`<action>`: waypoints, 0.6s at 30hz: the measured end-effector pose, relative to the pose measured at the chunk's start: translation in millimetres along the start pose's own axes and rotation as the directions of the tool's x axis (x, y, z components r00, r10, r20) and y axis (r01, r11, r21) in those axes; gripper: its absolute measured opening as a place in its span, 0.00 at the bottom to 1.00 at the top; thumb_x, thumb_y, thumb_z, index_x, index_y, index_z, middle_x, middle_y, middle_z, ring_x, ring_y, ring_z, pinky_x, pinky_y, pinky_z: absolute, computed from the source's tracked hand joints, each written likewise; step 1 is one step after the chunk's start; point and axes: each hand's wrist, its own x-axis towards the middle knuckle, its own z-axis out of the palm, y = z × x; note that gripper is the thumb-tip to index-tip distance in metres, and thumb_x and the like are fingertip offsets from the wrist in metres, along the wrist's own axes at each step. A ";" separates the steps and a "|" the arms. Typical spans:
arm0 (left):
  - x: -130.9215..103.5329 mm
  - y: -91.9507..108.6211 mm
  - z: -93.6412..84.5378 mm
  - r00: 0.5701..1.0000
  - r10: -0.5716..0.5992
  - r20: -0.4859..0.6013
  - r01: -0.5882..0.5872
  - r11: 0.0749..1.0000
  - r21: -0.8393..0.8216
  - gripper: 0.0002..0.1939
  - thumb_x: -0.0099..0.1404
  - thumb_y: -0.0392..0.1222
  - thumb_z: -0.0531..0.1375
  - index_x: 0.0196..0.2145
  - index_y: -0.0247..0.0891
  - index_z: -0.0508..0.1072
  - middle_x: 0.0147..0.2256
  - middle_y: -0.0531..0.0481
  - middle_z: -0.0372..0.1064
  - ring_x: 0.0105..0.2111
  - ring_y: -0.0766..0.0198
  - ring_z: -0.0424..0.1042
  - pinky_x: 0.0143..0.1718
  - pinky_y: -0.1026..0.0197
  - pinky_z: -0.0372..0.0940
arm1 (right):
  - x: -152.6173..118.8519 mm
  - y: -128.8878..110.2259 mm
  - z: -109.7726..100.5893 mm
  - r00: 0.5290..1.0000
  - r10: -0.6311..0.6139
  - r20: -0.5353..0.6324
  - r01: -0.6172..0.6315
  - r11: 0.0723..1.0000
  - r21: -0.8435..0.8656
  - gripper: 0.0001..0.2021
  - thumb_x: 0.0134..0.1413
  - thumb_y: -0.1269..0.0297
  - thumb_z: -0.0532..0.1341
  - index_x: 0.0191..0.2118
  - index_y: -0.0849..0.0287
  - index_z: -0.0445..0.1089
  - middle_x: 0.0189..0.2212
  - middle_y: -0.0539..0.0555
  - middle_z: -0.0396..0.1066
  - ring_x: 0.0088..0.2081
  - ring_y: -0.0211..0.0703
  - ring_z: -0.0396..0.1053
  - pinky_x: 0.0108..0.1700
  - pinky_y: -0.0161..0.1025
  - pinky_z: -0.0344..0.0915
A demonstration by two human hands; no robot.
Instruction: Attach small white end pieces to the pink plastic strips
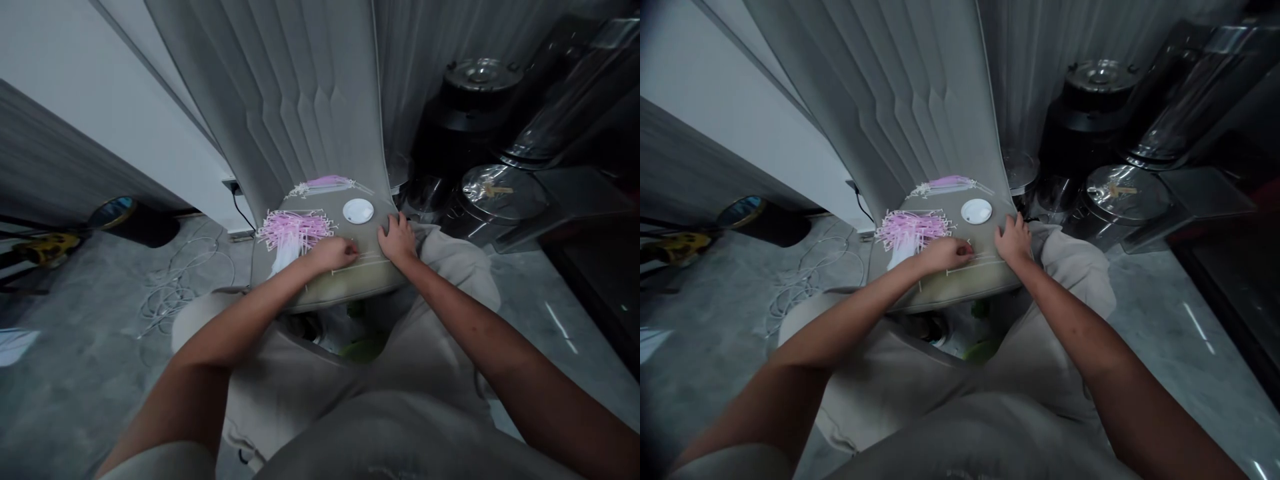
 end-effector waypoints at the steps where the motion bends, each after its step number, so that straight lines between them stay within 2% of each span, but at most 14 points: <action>1: -4.3 -5.0 -1.5 1.000 -0.008 -0.029 0.007 1.000 -0.025 0.16 0.63 0.53 0.56 0.40 0.44 0.78 0.31 0.51 0.77 0.29 0.62 0.71 0.28 0.62 0.57 | 0.4 0.4 0.5 1.000 0.001 0.000 -0.001 1.000 0.000 0.27 0.62 0.54 0.52 0.63 0.61 0.61 0.66 0.65 0.52 0.60 0.61 0.58 0.57 0.55 0.59; 6: -33.3 -28.5 -10.1 0.985 -0.054 -0.163 0.029 0.988 -0.154 0.19 0.66 0.55 0.53 0.42 0.42 0.77 0.31 0.52 0.75 0.30 0.63 0.70 0.30 0.63 0.58 | 0.9 1.3 2.2 1.000 0.017 0.000 -0.017 1.000 0.003 0.27 0.63 0.54 0.52 0.63 0.60 0.60 0.66 0.64 0.51 0.61 0.60 0.58 0.58 0.56 0.58; 9: -50.5 -36.3 -14.3 0.970 -0.079 -0.231 0.027 0.975 -0.223 0.20 0.66 0.57 0.53 0.42 0.41 0.76 0.30 0.53 0.74 0.29 0.64 0.70 0.30 0.63 0.59 | 0.4 0.7 -0.3 1.000 0.023 0.002 -0.023 1.000 0.010 0.25 0.63 0.58 0.51 0.63 0.57 0.62 0.66 0.63 0.52 0.61 0.58 0.58 0.59 0.55 0.58; 13: -72.0 -38.2 -13.1 0.939 -0.126 -0.321 0.035 0.960 -0.277 0.21 0.68 0.56 0.50 0.41 0.40 0.76 0.29 0.52 0.73 0.28 0.64 0.69 0.31 0.63 0.60 | -0.1 -0.4 -6.3 1.000 0.020 0.009 -0.021 0.999 0.033 0.24 0.63 0.64 0.51 0.63 0.51 0.63 0.66 0.62 0.54 0.61 0.57 0.59 0.59 0.55 0.58; 18: -91.9 -29.0 2.9 0.920 -0.157 -0.359 0.058 0.961 -0.270 0.20 0.68 0.55 0.51 0.44 0.41 0.76 0.30 0.51 0.74 0.29 0.62 0.71 0.32 0.62 0.61 | -1.4 1.0 -8.1 1.000 0.023 0.011 -0.024 0.994 0.110 0.23 0.62 0.68 0.51 0.62 0.51 0.65 0.66 0.61 0.53 0.62 0.55 0.58 0.60 0.55 0.57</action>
